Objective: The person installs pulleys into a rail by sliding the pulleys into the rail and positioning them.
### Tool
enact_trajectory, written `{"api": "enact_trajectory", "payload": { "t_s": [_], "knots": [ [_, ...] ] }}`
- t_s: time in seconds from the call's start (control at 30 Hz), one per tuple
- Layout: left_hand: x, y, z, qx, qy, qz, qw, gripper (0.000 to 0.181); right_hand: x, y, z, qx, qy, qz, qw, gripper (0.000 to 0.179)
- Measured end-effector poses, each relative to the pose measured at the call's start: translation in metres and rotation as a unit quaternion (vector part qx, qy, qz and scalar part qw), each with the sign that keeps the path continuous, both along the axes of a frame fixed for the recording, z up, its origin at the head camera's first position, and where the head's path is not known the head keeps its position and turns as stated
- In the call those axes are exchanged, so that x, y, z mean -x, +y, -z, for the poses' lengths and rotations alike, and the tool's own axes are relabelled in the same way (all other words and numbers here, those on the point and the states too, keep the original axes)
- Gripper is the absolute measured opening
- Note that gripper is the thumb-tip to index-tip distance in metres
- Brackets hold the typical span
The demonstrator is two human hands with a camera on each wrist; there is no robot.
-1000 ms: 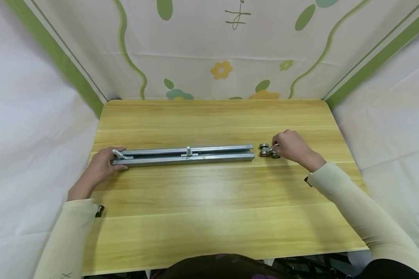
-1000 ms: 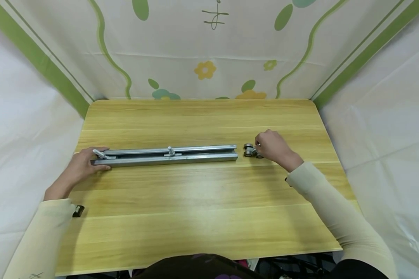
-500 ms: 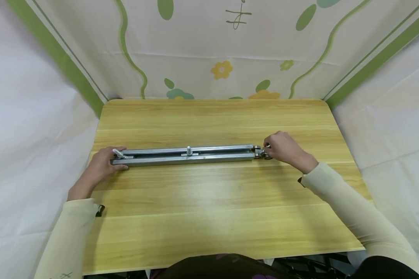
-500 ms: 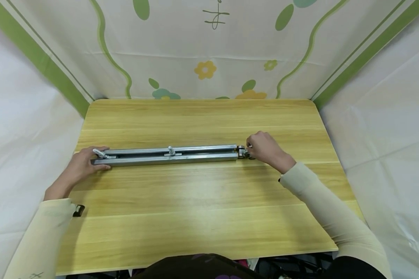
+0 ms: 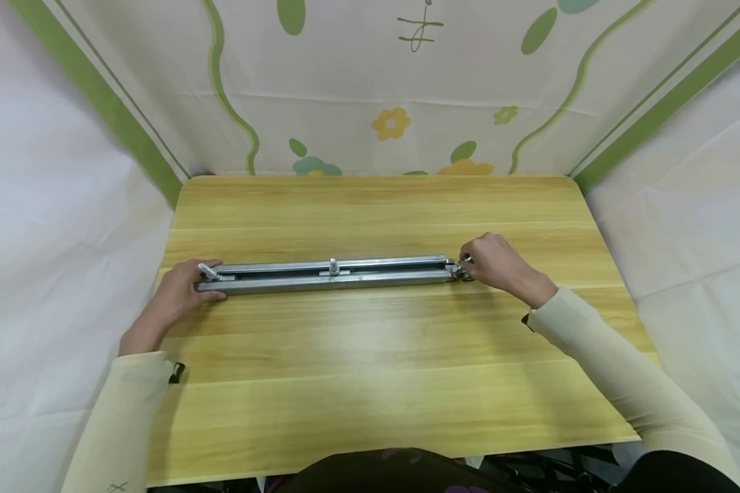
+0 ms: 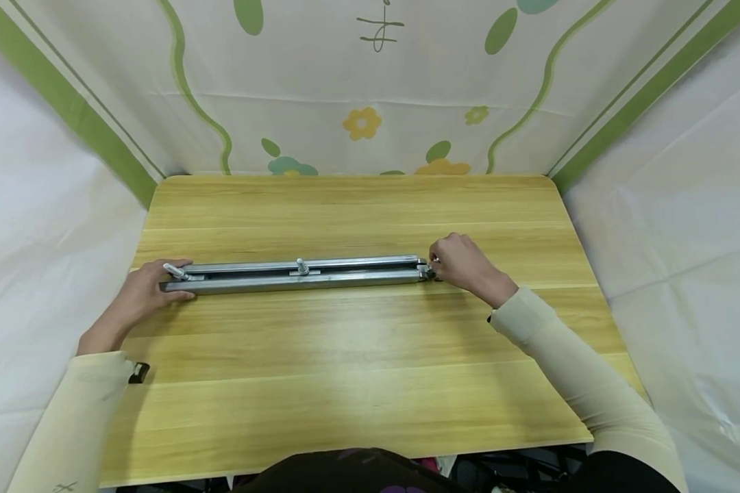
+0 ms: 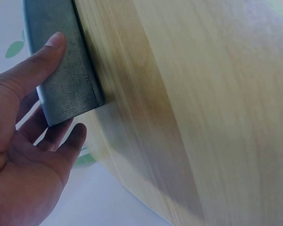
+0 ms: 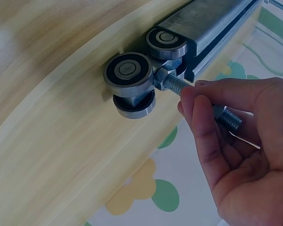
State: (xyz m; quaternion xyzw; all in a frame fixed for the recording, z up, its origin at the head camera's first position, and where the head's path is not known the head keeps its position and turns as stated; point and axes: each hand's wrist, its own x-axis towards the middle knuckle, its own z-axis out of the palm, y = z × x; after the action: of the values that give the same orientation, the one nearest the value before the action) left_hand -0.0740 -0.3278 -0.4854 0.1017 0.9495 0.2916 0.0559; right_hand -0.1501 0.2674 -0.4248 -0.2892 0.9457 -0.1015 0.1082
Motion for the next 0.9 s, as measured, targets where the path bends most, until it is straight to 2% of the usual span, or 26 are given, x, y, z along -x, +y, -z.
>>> {"api": "enact_trajectory", "payload": {
  "t_s": [0.27,0.43,0.9],
  "knots": [
    [0.000,0.001,-0.001,0.004,0.004,-0.003,1.0000,0.069,-0.001,-0.008,0.000,0.024,-0.004,-0.008,0.9997,0.015],
    [0.000,0.001,-0.001,0.002,-0.002,-0.005,1.0000,0.069,0.000,-0.014,0.000,0.027,-0.005,-0.012,0.9995,0.014],
    [-0.001,0.000,0.001,0.000,0.014,-0.003,0.9999,0.069,0.004,-0.029,0.001,0.030,0.004,-0.032,0.9990,0.010]
  ]
}}
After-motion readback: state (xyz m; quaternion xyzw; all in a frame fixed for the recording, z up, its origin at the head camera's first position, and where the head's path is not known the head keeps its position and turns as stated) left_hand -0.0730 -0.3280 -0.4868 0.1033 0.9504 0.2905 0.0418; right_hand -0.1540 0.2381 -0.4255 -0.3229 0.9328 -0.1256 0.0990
